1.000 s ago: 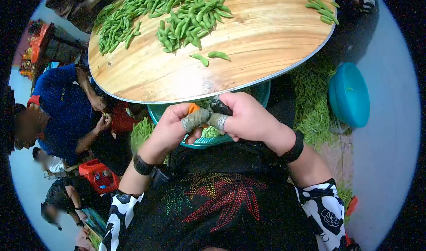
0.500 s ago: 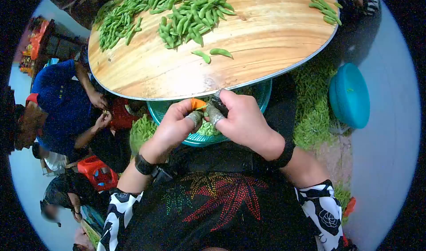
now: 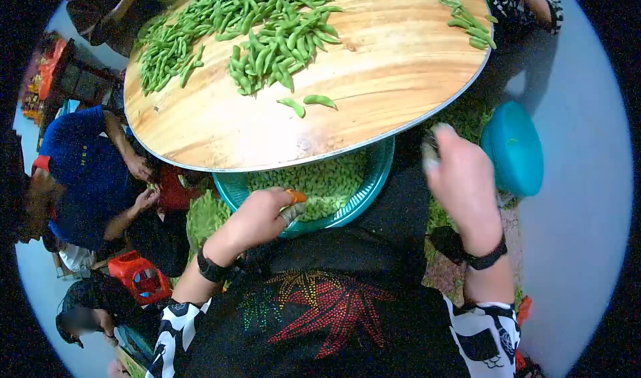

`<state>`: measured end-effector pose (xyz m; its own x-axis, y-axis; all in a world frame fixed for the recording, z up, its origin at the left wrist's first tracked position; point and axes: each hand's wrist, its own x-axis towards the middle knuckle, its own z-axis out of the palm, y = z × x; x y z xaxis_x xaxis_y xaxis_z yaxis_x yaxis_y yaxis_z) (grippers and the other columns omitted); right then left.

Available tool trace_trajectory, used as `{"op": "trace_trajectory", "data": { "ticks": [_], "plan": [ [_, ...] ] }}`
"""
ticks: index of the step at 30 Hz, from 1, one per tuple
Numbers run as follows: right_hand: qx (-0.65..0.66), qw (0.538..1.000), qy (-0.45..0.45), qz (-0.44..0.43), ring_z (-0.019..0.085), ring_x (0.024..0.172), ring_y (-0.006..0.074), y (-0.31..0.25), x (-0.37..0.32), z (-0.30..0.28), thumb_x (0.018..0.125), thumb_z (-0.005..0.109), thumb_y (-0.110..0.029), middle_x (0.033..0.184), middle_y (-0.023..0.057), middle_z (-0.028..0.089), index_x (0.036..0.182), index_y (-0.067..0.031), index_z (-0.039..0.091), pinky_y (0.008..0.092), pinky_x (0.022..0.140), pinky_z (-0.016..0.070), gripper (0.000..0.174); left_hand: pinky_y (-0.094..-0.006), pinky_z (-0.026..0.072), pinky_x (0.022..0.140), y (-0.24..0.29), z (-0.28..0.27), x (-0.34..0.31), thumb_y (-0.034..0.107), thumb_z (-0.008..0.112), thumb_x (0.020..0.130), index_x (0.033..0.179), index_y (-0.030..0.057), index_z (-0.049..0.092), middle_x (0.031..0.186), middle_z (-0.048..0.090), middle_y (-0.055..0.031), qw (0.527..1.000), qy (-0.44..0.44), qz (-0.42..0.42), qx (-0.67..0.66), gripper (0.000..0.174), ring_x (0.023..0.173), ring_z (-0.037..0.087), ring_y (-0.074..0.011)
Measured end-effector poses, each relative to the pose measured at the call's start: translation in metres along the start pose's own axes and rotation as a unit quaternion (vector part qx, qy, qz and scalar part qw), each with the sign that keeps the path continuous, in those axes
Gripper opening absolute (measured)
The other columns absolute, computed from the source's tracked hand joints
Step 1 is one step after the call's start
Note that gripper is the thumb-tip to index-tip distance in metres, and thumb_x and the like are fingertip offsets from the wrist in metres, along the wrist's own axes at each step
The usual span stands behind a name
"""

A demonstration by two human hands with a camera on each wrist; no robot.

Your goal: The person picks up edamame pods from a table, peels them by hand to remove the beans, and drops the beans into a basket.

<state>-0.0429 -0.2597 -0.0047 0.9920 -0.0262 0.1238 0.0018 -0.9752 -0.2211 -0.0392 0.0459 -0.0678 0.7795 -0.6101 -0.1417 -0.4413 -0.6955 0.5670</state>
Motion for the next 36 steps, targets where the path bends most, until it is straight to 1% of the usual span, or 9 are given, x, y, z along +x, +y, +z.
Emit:
{"op": "trace_trajectory", "data": {
  "ticks": [2, 3, 7, 12, 15, 23, 30, 32, 36],
  "plan": [
    [0.159, 0.978, 0.085, -0.103, 0.059, 0.068, 0.037, -0.028, 0.022, 0.007, 0.079, 0.061, -0.012, 0.074, 0.0187, 0.059, 0.085, -0.0044, 0.054, 0.0441, 0.06, 0.0473, 0.012, -0.0351, 0.0504, 0.07, 0.022, -0.019, 0.006, 0.015, 0.06, 0.085, 0.108, 0.0063, 0.063, 0.084, 0.064, -0.0159, 0.995, -0.071, -0.031, -0.055, 0.024, 0.074, 0.059, -0.0368],
    [0.183, 0.971, 0.096, -0.118, 0.059, 0.069, 0.0364, -0.042, 0.036, 0.016, 0.08, 0.061, -0.013, 0.073, 0.0186, 0.058, 0.085, -0.0044, 0.055, 0.0438, 0.061, 0.0472, 0.012, -0.0306, 0.0504, 0.064, 0.029, -0.022, 0.007, 0.014, 0.058, 0.088, 0.106, 0.0039, 0.064, 0.074, 0.065, -0.0106, 0.996, -0.018, -0.008, -0.086, 0.022, 0.066, 0.062, -0.0274],
    [0.161, 0.967, 0.108, -0.166, 0.059, 0.071, 0.0361, -0.073, 0.08, 0.06, 0.078, 0.06, -0.012, 0.074, 0.0179, 0.059, 0.082, -0.0013, 0.055, 0.0447, 0.064, 0.0484, 0.013, -0.0256, 0.0488, 0.059, 0.045, -0.036, 0.017, 0.016, 0.052, 0.094, 0.109, -0.002, 0.06, 0.081, 0.066, -0.0048, 0.963, 0.039, -0.049, -0.26, 0.025, 0.071, 0.063, -0.0102],
    [0.266, 0.955, 0.036, -0.129, 0.059, 0.071, 0.0378, -0.087, 0.061, 0.043, 0.074, 0.061, -0.01, 0.074, 0.019, 0.059, 0.083, -0.0002, 0.056, 0.046, 0.064, 0.047, 0.014, -0.0219, 0.0482, 0.056, 0.051, -0.042, 0.043, 0.015, 0.045, 0.096, 0.112, -0.0018, 0.056, 0.089, 0.065, -0.0077, 0.903, 0.077, -0.14, -0.398, 0.026, 0.07, 0.064, -0.0132],
    [0.308, 0.938, 0.022, -0.157, 0.058, 0.073, 0.0362, -0.087, 0.033, 0.035, 0.074, 0.062, -0.009, 0.076, 0.0185, 0.058, 0.09, 0.0004, 0.056, 0.0433, 0.065, 0.0472, 0.02, -0.0209, 0.0451, 0.051, 0.047, -0.034, 0.054, 0.016, 0.042, 0.096, 0.103, 0.0007, 0.058, 0.085, 0.064, -0.0063, 0.779, 0.07, -0.146, -0.606, 0.023, 0.064, 0.061, -0.0122],
    [0.531, 0.823, -0.195, -0.051, 0.062, 0.078, 0.0199, -0.066, 0.021, 0.013, 0.081, 0.046, -0.002, 0.083, 0.0109, 0.063, 0.117, 0.0044, 0.048, 0.0305, 0.073, 0.0484, 0.036, -0.02, 0.0402, 0.051, 0.05, -0.035, 0.042, 0.015, 0.056, 0.092, 0.099, 0.0019, 0.063, 0.074, 0.06, -0.0001, 0.828, 0.12, -0.176, -0.519, 0.016, 0.057, 0.052, -0.0062],
    [0.582, 0.779, -0.224, -0.063, 0.057, 0.074, 0.0127, -0.067, 0.019, 0.014, 0.079, 0.041, 0.003, 0.079, 0.0058, 0.06, 0.122, 0.0009, 0.049, 0.0267, 0.07, 0.0473, 0.044, -0.0225, 0.0422, 0.055, 0.053, -0.03, 0.041, 0.01, 0.057, 0.09, 0.1, 0.0001, 0.063, 0.073, 0.06, 0.0005, 0.881, 0.12, -0.084, -0.45, 0.015, 0.063, 0.052, -0.0068],
    [0.554, 0.799, -0.167, -0.164, 0.046, 0.055, 0.0034, -0.061, 0.02, 0.031, 0.088, 0.041, -0.001, 0.079, -0.0011, 0.057, 0.129, -0.0016, 0.046, 0.0184, 0.049, 0.0399, 0.041, -0.0259, 0.0446, 0.059, 0.05, -0.031, 0.038, 0.007, 0.058, 0.087, 0.099, -0.0013, 0.062, 0.077, 0.061, -0.0003, 0.943, 0.153, -0.028, -0.294, 0.015, 0.066, 0.053, -0.0087],
    [0.579, 0.781, -0.174, -0.16, 0.042, 0.052, 0.0016, -0.062, 0.02, 0.035, 0.089, 0.043, -0.003, 0.077, -0.0018, 0.055, 0.126, -0.0036, 0.05, 0.0174, 0.046, 0.0358, 0.037, -0.0293, 0.0458, 0.06, 0.05, -0.036, 0.034, 0.005, 0.059, 0.084, 0.097, -0.0027, 0.06, 0.078, 0.062, -0.0008, 0.978, 0.204, 0.033, -0.031, 0.015, 0.067, 0.054, -0.0114]
  ]
}}
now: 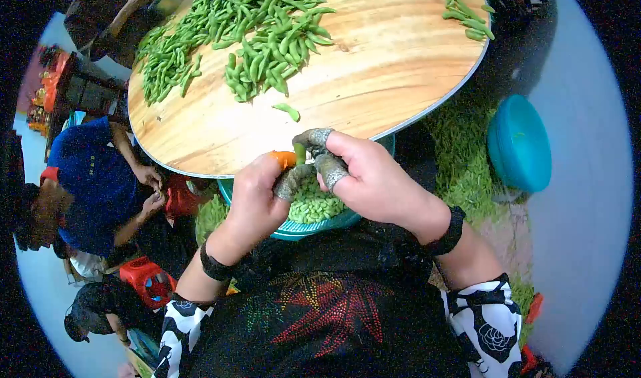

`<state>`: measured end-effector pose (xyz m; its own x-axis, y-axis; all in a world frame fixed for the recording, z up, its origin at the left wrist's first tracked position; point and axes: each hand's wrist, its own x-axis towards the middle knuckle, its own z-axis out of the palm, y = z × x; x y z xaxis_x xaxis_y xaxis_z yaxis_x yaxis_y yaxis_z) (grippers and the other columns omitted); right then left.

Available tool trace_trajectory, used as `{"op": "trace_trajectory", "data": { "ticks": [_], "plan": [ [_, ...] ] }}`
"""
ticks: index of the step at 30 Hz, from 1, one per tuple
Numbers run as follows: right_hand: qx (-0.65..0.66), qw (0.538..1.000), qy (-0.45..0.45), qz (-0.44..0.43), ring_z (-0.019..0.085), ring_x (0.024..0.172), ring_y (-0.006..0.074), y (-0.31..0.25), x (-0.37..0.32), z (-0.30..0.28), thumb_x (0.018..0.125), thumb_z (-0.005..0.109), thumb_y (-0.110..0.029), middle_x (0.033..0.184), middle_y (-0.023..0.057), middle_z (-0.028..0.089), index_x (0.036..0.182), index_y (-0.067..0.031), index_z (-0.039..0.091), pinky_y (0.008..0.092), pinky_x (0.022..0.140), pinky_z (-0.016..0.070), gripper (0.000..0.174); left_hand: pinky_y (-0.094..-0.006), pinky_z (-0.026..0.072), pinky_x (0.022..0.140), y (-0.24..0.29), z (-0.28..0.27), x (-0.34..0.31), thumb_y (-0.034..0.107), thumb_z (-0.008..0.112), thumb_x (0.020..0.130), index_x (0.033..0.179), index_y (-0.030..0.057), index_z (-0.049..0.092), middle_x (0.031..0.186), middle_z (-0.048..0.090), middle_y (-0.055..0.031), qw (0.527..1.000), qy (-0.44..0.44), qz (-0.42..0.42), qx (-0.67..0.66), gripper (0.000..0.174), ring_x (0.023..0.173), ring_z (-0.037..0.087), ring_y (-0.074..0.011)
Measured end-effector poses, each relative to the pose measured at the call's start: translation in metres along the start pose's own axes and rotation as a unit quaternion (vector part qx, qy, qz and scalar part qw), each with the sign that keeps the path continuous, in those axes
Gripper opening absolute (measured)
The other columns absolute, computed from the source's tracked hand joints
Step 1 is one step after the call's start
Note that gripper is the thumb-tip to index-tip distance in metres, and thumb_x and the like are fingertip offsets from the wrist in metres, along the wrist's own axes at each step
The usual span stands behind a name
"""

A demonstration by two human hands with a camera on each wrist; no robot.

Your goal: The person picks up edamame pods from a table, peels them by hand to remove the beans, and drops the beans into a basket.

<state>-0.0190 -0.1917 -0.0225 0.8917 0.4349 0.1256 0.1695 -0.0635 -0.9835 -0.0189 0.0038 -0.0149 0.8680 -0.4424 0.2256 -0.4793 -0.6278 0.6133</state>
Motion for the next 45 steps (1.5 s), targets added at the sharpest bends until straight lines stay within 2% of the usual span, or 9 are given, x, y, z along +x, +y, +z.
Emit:
{"op": "trace_trajectory", "data": {
  "ticks": [4, 8, 20, 28, 32, 35, 40, 42, 45],
  "plan": [
    [0.249, 0.943, -0.031, 0.217, 0.047, 0.057, 0.0066, -0.022, -0.003, -0.003, 0.088, 0.042, -0.005, 0.075, -0.0005, 0.053, 0.124, -0.0052, 0.049, 0.0207, 0.052, 0.041, 0.037, -0.0282, 0.0441, 0.058, 0.0, -0.002, -0.005, 0.011, 0.061, 0.086, 0.096, 0.0001, 0.059, 0.073, 0.056, -0.0024, 0.974, -0.05, -0.064, -0.21, 0.014, 0.065, 0.052, -0.0111],
    [0.354, 0.892, -0.044, 0.276, 0.038, 0.046, 0.0031, -0.021, -0.007, -0.002, 0.093, 0.042, -0.011, 0.071, -0.0022, 0.05, 0.124, -0.0089, 0.047, 0.0181, 0.04, 0.0339, 0.031, -0.0221, 0.0401, 0.053, -0.011, -0.006, -0.009, 0.02, 0.055, 0.094, 0.097, 0.0044, 0.059, 0.072, 0.054, 0.0022, 0.743, -0.171, -0.224, -0.607, 0.017, 0.061, 0.05, -0.0077],
    [0.261, 0.935, -0.064, 0.232, 0.041, 0.046, 0.0026, -0.006, 0.002, 0.004, 0.089, 0.058, -0.018, 0.065, -0.0025, 0.05, 0.096, -0.0045, 0.057, 0.0172, 0.04, 0.0333, 0.015, -0.0213, 0.0371, 0.049, -0.011, -0.004, -0.018, 0.022, 0.053, 0.094, 0.097, 0.0026, 0.058, 0.064, 0.053, 0.0002, 0.798, -0.179, -0.242, -0.522, 0.021, 0.051, 0.046, -0.0079],
    [0.449, 0.847, -0.133, 0.252, 0.042, 0.046, 0.0027, -0.004, -0.001, 0.001, 0.088, 0.059, -0.016, 0.065, -0.0026, 0.051, 0.093, -0.0059, 0.058, 0.0175, 0.041, 0.0337, 0.012, -0.0219, 0.0321, 0.041, -0.017, 0.008, -0.028, 0.028, 0.058, 0.091, 0.091, 0.0033, 0.056, 0.061, 0.052, -0.0016, 0.507, -0.246, -0.237, -0.791, 0.024, 0.044, 0.044, -0.0093],
    [0.297, 0.926, -0.058, 0.225, 0.044, 0.047, 0.0031, -0.002, 0.0, 0.009, 0.086, 0.06, -0.013, 0.066, -0.0009, 0.053, 0.093, -0.0046, 0.058, 0.0191, 0.041, 0.036, 0.012, -0.0229, 0.0382, 0.044, -0.007, -0.002, -0.025, 0.023, 0.059, 0.09, 0.094, 0.0011, 0.058, 0.062, 0.054, -0.0016, 0.656, -0.188, -0.281, -0.675, 0.022, 0.046, 0.05, -0.0122],
    [0.149, 0.975, 0.017, 0.162, 0.046, 0.047, 0.0034, 0.001, -0.002, 0.022, 0.083, 0.059, -0.01, 0.066, -0.0003, 0.054, 0.092, -0.0035, 0.058, 0.0202, 0.042, 0.0375, 0.012, -0.0245, 0.0475, 0.052, -0.005, -0.006, -0.024, 0.01, 0.058, 0.089, 0.098, -0.0004, 0.063, 0.067, 0.06, -0.0026, 0.994, -0.046, -0.023, -0.097, 0.015, 0.056, 0.059, -0.0105],
    [0.21, 0.956, 0.009, 0.204, 0.05, 0.048, 0.0047, 0.011, -0.004, 0.024, 0.078, 0.062, -0.009, 0.068, 0.0004, 0.057, 0.091, -0.0009, 0.058, 0.0211, 0.044, 0.0413, 0.016, -0.0231, 0.0451, 0.052, 0.002, -0.009, -0.028, 0.008, 0.051, 0.091, 0.097, 0.0012, 0.063, 0.067, 0.058, -0.0011, 0.932, -0.103, -0.198, -0.286, 0.014, 0.057, 0.056, -0.0077],
    [0.239, 0.947, -0.001, 0.216, 0.051, 0.05, 0.0066, 0.014, -0.008, 0.022, 0.078, 0.063, -0.01, 0.068, 0.0017, 0.057, 0.091, -0.0003, 0.058, 0.0234, 0.046, 0.0429, 0.018, -0.0208, 0.0416, 0.05, -0.006, -0.006, -0.03, 0.008, 0.048, 0.093, 0.097, 0.0026, 0.06, 0.069, 0.057, 0.0004, 0.771, -0.113, -0.316, -0.541, 0.014, 0.054, 0.052, -0.0074],
    [0.089, 0.986, 0.054, 0.133, 0.054, 0.054, 0.0113, 0.022, -0.015, 0.027, 0.078, 0.065, -0.012, 0.067, 0.0049, 0.057, 0.091, 0.0004, 0.057, 0.0287, 0.051, 0.0456, 0.019, -0.0199, 0.0388, 0.047, -0.006, -0.004, -0.033, 0.01, 0.048, 0.094, 0.098, 0.0028, 0.059, 0.068, 0.057, 0.0, 0.812, -0.112, -0.305, -0.485, 0.013, 0.051, 0.049, -0.0076]
  ]
}}
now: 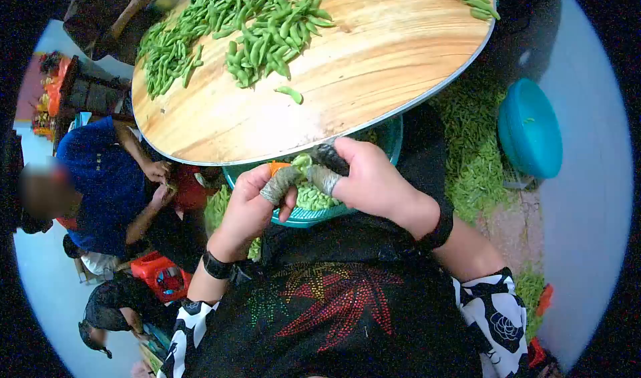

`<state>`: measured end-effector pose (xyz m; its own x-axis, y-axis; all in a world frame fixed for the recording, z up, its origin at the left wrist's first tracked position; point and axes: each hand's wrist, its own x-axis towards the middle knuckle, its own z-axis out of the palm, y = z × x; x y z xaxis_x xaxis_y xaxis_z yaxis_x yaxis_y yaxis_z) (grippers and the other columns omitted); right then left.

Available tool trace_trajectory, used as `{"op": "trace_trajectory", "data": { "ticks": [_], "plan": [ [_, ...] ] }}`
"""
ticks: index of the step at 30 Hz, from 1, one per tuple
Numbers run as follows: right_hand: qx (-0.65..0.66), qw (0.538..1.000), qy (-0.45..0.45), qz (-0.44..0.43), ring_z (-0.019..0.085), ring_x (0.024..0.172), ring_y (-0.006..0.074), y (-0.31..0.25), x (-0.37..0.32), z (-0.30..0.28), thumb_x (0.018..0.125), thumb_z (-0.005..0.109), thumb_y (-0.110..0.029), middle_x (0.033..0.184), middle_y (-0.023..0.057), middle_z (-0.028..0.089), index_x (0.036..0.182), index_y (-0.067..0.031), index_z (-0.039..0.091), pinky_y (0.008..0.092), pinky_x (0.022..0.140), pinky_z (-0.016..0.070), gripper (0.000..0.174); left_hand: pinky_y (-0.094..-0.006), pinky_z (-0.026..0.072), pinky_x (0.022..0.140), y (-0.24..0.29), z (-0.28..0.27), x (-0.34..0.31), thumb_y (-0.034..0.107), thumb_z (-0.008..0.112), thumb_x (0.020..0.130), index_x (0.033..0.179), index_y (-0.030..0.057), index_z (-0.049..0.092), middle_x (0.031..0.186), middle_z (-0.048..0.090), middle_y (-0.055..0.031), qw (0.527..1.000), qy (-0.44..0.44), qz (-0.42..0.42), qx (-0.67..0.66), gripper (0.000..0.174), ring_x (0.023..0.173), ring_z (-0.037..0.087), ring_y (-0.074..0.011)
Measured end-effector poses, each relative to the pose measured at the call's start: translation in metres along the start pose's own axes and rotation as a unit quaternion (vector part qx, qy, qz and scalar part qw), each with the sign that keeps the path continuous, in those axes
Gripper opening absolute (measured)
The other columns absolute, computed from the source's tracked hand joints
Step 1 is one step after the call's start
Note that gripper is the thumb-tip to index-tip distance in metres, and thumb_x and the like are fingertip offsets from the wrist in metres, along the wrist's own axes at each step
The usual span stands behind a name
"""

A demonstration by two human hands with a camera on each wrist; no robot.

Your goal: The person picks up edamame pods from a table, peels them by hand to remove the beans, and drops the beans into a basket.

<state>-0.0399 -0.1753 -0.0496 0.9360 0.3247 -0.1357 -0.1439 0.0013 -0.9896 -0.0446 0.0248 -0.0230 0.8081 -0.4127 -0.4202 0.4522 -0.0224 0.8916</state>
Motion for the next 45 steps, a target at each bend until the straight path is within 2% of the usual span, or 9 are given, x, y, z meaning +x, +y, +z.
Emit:
{"op": "trace_trajectory", "data": {
  "ticks": [2, 5, 7, 11, 30, 37, 39, 42, 45],
  "plan": [
    [-0.165, 0.978, 0.091, -0.096, 0.058, 0.061, 0.0239, -0.004, -0.003, 0.003, 0.077, 0.067, -0.015, 0.067, 0.0121, 0.056, 0.089, 0.0013, 0.057, 0.0366, 0.06, 0.0474, 0.023, -0.0206, 0.0393, 0.047, 0.0, 0.001, -0.002, 0.012, 0.05, 0.094, 0.099, 0.0014, 0.059, 0.066, 0.056, -0.0011, 0.998, 0.027, 0.01, 0.055, 0.015, 0.05, 0.049, -0.0081],
    [-0.257, 0.95, 0.05, -0.169, 0.061, 0.073, 0.0218, -0.004, 0.002, 0.003, 0.075, 0.067, -0.009, 0.081, 0.0119, 0.062, 0.096, 0.0012, 0.058, 0.0304, 0.069, 0.0489, 0.025, -0.0212, 0.0418, 0.048, 0.003, 0.002, -0.005, 0.01, 0.05, 0.093, 0.102, -0.0001, 0.059, 0.067, 0.057, -0.0014, 0.979, 0.016, 0.061, 0.194, 0.016, 0.052, 0.051, -0.0081],
    [-0.289, 0.942, 0.037, -0.164, 0.061, 0.073, 0.0259, -0.001, 0.005, 0.003, 0.074, 0.067, -0.009, 0.08, 0.0139, 0.061, 0.096, 0.0015, 0.058, 0.0324, 0.068, 0.0491, 0.026, -0.0255, 0.047, 0.051, 0.004, -0.002, -0.006, -0.005, 0.043, 0.08, 0.107, -0.0018, 0.058, 0.068, 0.059, -0.0034, 0.959, -0.003, 0.064, 0.276, 0.031, 0.055, 0.057, -0.0104],
    [-0.443, 0.888, 0.033, -0.122, 0.058, 0.072, 0.0351, 0.008, 0.001, 0.013, 0.07, 0.068, -0.01, 0.077, 0.017, 0.056, 0.092, 0.0007, 0.055, 0.0402, 0.064, 0.048, 0.028, -0.0229, 0.0441, 0.05, -0.008, -0.007, -0.011, 0.01, 0.051, 0.092, 0.101, -0.0006, 0.059, 0.068, 0.058, -0.0015, 0.974, 0.032, 0.011, 0.224, 0.016, 0.055, 0.054, -0.0078],
    [-0.288, 0.952, -0.011, -0.105, 0.058, 0.072, 0.0389, -0.01, 0.011, 0.026, 0.07, 0.064, -0.008, 0.075, 0.0196, 0.057, 0.084, 0.0015, 0.052, 0.0433, 0.062, 0.0468, 0.021, -0.0254, 0.051, 0.06, -0.006, -0.014, -0.013, -0.009, 0.04, 0.083, 0.118, -0.0022, 0.052, 0.082, 0.062, -0.0044, 0.988, 0.037, -0.015, 0.152, 0.038, 0.064, 0.06, -0.0115],
    [-0.437, 0.886, -0.003, -0.156, 0.06, 0.071, 0.039, -0.014, 0.019, 0.028, 0.072, 0.061, -0.009, 0.074, 0.0189, 0.059, 0.082, 0.0004, 0.052, 0.0455, 0.063, 0.0486, 0.017, -0.0292, 0.0526, 0.061, -0.015, -0.037, -0.025, -0.007, 0.049, 0.077, 0.113, 0.0008, 0.058, 0.078, 0.065, -0.0113, 0.95, 0.05, 0.052, 0.305, 0.037, 0.066, 0.065, -0.0183],
    [-0.437, 0.885, 0.048, -0.152, 0.059, 0.072, 0.0379, -0.029, 0.028, 0.023, 0.073, 0.061, -0.008, 0.075, 0.0192, 0.058, 0.083, -0.0002, 0.052, 0.0446, 0.065, 0.0489, 0.016, -0.0373, 0.0526, 0.064, -0.024, -0.059, -0.039, -0.005, 0.051, 0.078, 0.107, -0.0001, 0.059, 0.08, 0.064, -0.0165, 0.845, 0.141, 0.163, 0.49, 0.031, 0.072, 0.064, -0.0326],
    [-0.459, 0.859, 0.123, -0.192, 0.059, 0.072, 0.0371, -0.039, 0.055, 0.02, 0.074, 0.061, -0.008, 0.075, 0.0191, 0.058, 0.083, -0.0006, 0.052, 0.0449, 0.066, 0.0486, 0.015, -0.0413, 0.0468, 0.084, -0.029, -0.083, -0.062, -0.007, 0.053, 0.071, 0.111, 0.0049, 0.058, 0.101, 0.059, -0.0171, 0.727, 0.291, 0.041, 0.62, 0.042, 0.098, 0.056, -0.0365],
    [-0.486, 0.827, 0.166, -0.227, 0.059, 0.07, 0.0373, -0.026, 0.085, 0.012, 0.074, 0.061, -0.008, 0.074, 0.0188, 0.058, 0.083, -0.0005, 0.052, 0.0454, 0.065, 0.0481, 0.014, -0.0395, 0.0481, 0.081, -0.02, -0.081, -0.065, -0.003, 0.057, 0.076, 0.111, 0.0025, 0.057, 0.107, 0.058, -0.0172, 0.633, 0.375, 0.112, 0.668, 0.035, 0.098, 0.057, -0.035]
  ]
}}
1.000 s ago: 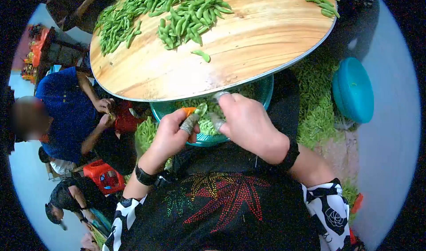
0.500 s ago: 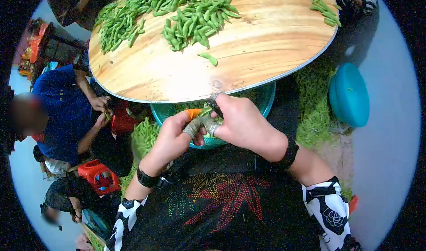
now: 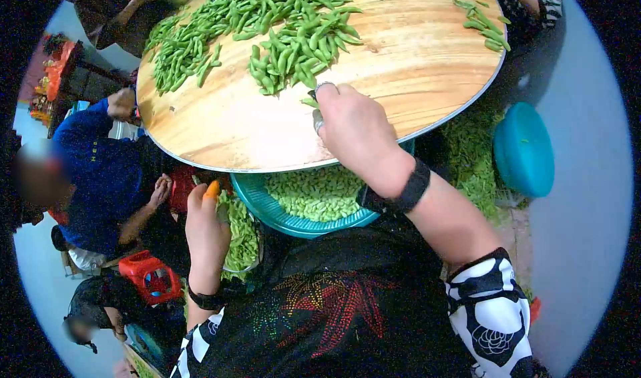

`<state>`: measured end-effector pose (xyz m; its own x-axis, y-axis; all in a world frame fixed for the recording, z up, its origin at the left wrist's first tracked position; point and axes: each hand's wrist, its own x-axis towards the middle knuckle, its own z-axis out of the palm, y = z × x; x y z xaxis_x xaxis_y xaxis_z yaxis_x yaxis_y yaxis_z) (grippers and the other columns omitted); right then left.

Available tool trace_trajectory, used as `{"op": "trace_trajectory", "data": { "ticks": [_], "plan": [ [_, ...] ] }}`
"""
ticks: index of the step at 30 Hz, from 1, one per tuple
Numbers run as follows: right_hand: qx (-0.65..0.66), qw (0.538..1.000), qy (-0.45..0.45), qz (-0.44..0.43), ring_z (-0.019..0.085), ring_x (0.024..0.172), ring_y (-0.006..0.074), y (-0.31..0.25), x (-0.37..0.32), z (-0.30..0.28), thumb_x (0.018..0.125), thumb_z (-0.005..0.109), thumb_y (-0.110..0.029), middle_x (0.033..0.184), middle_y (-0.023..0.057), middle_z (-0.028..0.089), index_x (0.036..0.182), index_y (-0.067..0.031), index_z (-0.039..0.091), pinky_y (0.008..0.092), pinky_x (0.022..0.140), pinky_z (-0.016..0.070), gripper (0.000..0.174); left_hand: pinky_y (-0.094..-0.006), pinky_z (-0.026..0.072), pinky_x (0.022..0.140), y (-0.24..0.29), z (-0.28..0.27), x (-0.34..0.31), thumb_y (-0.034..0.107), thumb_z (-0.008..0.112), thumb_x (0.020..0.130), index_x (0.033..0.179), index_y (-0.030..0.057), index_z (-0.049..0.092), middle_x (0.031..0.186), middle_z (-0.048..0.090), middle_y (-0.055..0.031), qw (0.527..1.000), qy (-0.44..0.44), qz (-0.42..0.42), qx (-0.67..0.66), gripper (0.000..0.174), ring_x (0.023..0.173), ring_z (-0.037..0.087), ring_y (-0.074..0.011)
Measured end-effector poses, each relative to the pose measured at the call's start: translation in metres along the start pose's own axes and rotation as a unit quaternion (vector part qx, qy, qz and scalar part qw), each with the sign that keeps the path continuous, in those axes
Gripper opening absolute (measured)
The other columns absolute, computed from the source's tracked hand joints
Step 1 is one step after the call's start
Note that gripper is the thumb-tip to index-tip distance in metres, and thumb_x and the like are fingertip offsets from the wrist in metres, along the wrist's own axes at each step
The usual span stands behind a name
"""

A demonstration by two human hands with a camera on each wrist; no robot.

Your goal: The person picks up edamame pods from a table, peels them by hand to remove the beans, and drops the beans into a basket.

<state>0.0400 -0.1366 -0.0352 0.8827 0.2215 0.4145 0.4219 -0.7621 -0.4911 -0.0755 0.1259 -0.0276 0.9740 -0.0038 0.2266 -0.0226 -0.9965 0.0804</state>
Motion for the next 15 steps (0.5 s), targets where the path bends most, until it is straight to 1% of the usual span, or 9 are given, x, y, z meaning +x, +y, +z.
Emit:
{"op": "trace_trajectory", "data": {
  "ticks": [2, 4, 6, 8, 9, 10, 12, 14, 15],
  "plan": [
    [-0.021, 1.0, 0.011, -0.02, 0.059, 0.069, 0.0378, 0.002, 0.003, 0.004, 0.075, 0.06, -0.008, 0.072, 0.0187, 0.058, 0.082, -0.0005, 0.052, 0.0457, 0.064, 0.0478, 0.013, -0.0369, 0.0496, 0.077, 0.021, -0.011, 0.011, 0.003, 0.06, 0.081, 0.107, 0.0013, 0.059, 0.106, 0.059, -0.0174, 0.996, 0.016, 0.03, -0.086, 0.026, 0.092, 0.06, -0.0332],
    [0.056, 0.997, -0.04, 0.035, 0.059, 0.069, 0.039, -0.004, 0.003, -0.005, 0.073, 0.061, -0.007, 0.074, 0.02, 0.06, 0.084, 0.001, 0.053, 0.0444, 0.064, 0.0482, 0.016, -0.0346, 0.0503, 0.066, 0.045, -0.012, 0.026, 0.01, 0.062, 0.085, 0.103, 0.0028, 0.064, 0.089, 0.063, -0.0147, 0.977, 0.034, 0.083, -0.194, 0.019, 0.076, 0.063, -0.0303],
    [0.101, 0.993, -0.037, 0.056, 0.061, 0.07, 0.0364, -0.01, -0.006, -0.017, 0.073, 0.061, -0.007, 0.075, 0.0195, 0.061, 0.087, 0.0017, 0.055, 0.042, 0.065, 0.049, 0.018, -0.0321, 0.0506, 0.064, 0.066, -0.005, 0.04, 0.012, 0.058, 0.088, 0.106, 0.0031, 0.063, 0.081, 0.065, -0.0124, 0.951, -0.026, 0.117, -0.283, 0.021, 0.069, 0.065, -0.0229],
    [0.145, 0.986, -0.032, 0.077, 0.063, 0.071, 0.0338, -0.014, -0.017, -0.025, 0.072, 0.061, -0.006, 0.076, 0.019, 0.063, 0.09, 0.0024, 0.056, 0.0396, 0.065, 0.0498, 0.021, -0.0282, 0.0507, 0.061, 0.095, 0.0, 0.053, 0.012, 0.052, 0.092, 0.109, 0.0015, 0.062, 0.077, 0.065, -0.0094, 0.88, -0.159, 0.001, -0.447, 0.022, 0.067, 0.064, -0.0147],
    [0.237, 0.965, -0.055, 0.102, 0.065, 0.073, 0.0291, -0.015, -0.023, -0.028, 0.073, 0.061, -0.005, 0.078, 0.0178, 0.064, 0.093, 0.0023, 0.057, 0.0371, 0.065, 0.0503, 0.023, -0.0251, 0.0506, 0.058, 0.104, 0.003, 0.059, 0.014, 0.048, 0.095, 0.108, -0.0015, 0.061, 0.081, 0.066, -0.0076, 0.847, -0.175, -0.009, -0.502, 0.024, 0.069, 0.064, -0.0116],
    [0.327, 0.933, -0.077, 0.126, 0.066, 0.076, 0.0244, -0.016, -0.028, -0.031, 0.073, 0.061, -0.005, 0.079, 0.0166, 0.065, 0.097, 0.0023, 0.058, 0.0345, 0.066, 0.0508, 0.025, -0.0251, 0.0506, 0.058, 0.108, 0.008, 0.061, 0.014, 0.048, 0.095, 0.108, -0.0015, 0.061, 0.081, 0.066, -0.0076, 0.847, -0.174, -0.009, -0.503, 0.024, 0.069, 0.064, -0.0116],
    [0.331, 0.933, -0.068, 0.124, 0.066, 0.076, 0.0219, -0.014, -0.036, -0.035, 0.075, 0.061, -0.006, 0.079, 0.0152, 0.065, 0.096, 0.0025, 0.058, 0.0329, 0.066, 0.0507, 0.023, -0.0255, 0.0503, 0.056, 0.111, 0.017, 0.064, 0.015, 0.048, 0.095, 0.106, -0.0033, 0.059, 0.083, 0.066, -0.008, 0.673, -0.264, -0.097, -0.684, 0.024, 0.068, 0.064, -0.0143],
    [0.343, 0.93, -0.052, 0.124, 0.066, 0.077, 0.017, -0.011, -0.042, -0.037, 0.079, 0.063, -0.009, 0.08, 0.0125, 0.066, 0.095, 0.0029, 0.059, 0.0297, 0.066, 0.0505, 0.02, -0.0257, 0.0499, 0.056, 0.113, 0.013, 0.063, 0.014, 0.049, 0.094, 0.104, -0.0042, 0.058, 0.082, 0.066, -0.0078, 0.692, -0.254, -0.07, -0.673, 0.022, 0.069, 0.064, -0.0152],
    [0.352, 0.925, -0.022, 0.143, 0.064, 0.072, 0.0156, -0.012, -0.044, -0.036, 0.081, 0.064, -0.013, 0.078, 0.0088, 0.065, 0.094, 0.0035, 0.059, 0.029, 0.065, 0.0505, 0.021, -0.0251, 0.0495, 0.057, 0.114, 0.007, 0.063, 0.012, 0.051, 0.093, 0.104, -0.0037, 0.059, 0.081, 0.065, -0.0069, 0.737, -0.233, -0.075, -0.63, 0.021, 0.07, 0.064, -0.0144]
  ]
}}
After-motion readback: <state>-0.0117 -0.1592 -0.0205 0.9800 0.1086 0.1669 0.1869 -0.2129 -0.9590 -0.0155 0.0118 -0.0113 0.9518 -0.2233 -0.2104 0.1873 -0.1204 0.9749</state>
